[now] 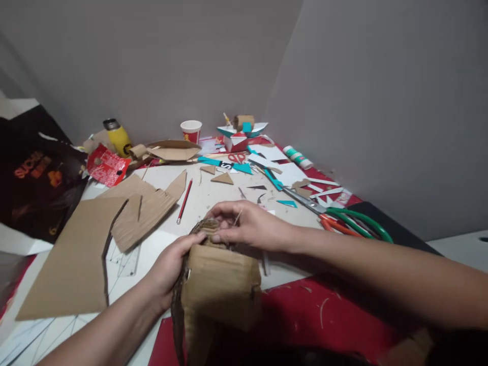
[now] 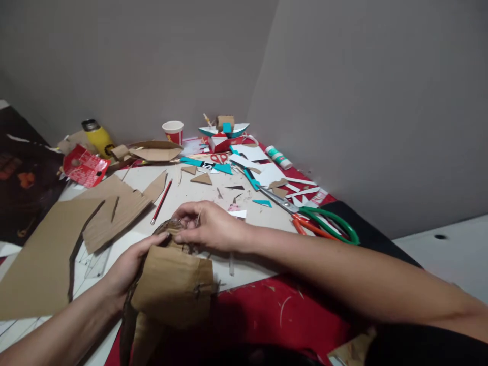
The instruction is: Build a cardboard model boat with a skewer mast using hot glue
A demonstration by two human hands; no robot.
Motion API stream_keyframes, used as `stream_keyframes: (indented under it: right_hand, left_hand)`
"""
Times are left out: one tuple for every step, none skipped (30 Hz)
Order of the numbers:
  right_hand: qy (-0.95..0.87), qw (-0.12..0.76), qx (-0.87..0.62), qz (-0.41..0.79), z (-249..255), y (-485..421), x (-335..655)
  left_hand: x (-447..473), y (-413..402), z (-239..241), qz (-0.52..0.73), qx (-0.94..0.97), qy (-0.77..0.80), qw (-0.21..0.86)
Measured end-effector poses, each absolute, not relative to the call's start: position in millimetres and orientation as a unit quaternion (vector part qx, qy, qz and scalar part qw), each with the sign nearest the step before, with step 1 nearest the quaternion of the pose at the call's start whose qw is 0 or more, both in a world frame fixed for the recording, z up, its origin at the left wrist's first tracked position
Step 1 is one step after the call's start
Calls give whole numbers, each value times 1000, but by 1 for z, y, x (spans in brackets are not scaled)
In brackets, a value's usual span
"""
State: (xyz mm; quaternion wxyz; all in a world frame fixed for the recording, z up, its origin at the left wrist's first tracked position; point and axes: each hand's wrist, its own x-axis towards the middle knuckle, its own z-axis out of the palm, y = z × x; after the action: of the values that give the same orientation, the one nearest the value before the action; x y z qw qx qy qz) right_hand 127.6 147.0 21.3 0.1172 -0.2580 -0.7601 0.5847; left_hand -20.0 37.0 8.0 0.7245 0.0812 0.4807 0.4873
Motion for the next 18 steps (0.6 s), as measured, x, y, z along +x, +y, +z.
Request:
stream_keyframes:
  right_hand:
    - [-754,77,-259,599,22,150,127]
    - [-753,46,-258,603,23,153,126]
    - [-757,26,-256,601,24,154,126]
    - [-763,13,-253,594,26,155,125]
    - [-772,4,-250,584,28,155,125]
    - [-780,-4,-248,575,30,154,124]
    - [-786,-10,-246,567,32,153,123]
    - [-792,-15,-246,559,34,151,123]
    - [-798,-17,-247,549,35,150,121]
    - [-805,-15,-248,539,35,148,120]
    - [-814,-8,-248,525,35,147,119]
    - [-825,0,-246,509,34,146,118]
    - [-836,10,-242,493,32,145,117]
    - [-846,20,-238,478,30,145,115]
    - [-854,30,-233,465,29,144,114]
    - [-860,38,-229,455,27,144,114]
    - [-863,44,-227,448,26,144,113]
    - [-865,47,-228,445,25,144,113]
  left_hand:
    - [-21,38,7,480,81,478,731]
    - [-22,39,6,474,82,474,737]
    - [-22,39,5,470,85,471,742]
    - [-23,39,3,467,90,471,743]
    - [-23,39,2,467,97,474,740]
    - [-23,38,1,469,104,482,733]
    - [-23,37,1,470,113,490,725]
    - [-23,37,1,470,122,500,717]
    - [-23,36,1,468,131,510,710]
    - [-23,36,2,466,139,519,703]
    - [-23,36,3,464,145,524,699]
    - [-23,36,3,463,148,526,698]
    - [-23,37,4,464,148,524,699]
    - [-23,37,5,466,148,518,702]
    - [-23,37,5,467,148,510,707]
    - [-23,38,6,467,148,505,711]
    - [-23,38,6,467,148,503,712]
    - [-24,37,6,468,148,507,709]
